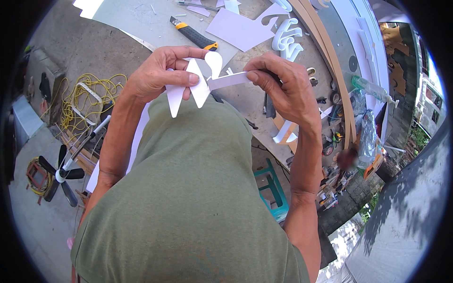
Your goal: The person is finishing white foam-board or plastic letters for a sign, including sanding edges, applying adhesive, and arranging them on a table.
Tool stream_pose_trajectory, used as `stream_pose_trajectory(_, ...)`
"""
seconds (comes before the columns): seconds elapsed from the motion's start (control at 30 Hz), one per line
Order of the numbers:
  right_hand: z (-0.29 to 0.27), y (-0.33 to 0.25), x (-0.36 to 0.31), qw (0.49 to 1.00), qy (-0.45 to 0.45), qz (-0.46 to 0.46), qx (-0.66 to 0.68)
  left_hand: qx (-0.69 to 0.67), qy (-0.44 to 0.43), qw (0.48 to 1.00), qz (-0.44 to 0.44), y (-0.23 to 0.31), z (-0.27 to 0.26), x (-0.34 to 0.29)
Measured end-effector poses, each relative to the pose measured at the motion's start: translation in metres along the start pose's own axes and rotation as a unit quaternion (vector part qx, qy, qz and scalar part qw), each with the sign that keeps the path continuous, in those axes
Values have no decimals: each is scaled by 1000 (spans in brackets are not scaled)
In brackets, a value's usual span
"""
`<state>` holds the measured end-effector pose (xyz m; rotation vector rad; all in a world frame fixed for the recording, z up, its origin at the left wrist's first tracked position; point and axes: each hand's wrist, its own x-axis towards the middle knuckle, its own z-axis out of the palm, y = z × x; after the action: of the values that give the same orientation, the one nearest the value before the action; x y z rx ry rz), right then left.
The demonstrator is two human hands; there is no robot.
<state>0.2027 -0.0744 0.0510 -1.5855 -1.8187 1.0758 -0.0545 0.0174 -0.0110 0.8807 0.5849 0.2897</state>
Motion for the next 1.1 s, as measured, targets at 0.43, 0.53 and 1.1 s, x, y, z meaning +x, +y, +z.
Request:
stream_pose_trajectory(0.43, 5, 2, -2, 1000, 6, -9, -7, -3, -8, 1000, -5, -3, 0, 1)
stream_pose_trajectory(0.53, 8, 1, -2, 1000, 20, 14, -13, -20, -7, 1000, -7, -5, 0, 1)
stream_pose_trajectory(1.1, 15, 5, -10, 980, 147, 79, 111, 1, 2, 1000, -15, -9, -2, 6)
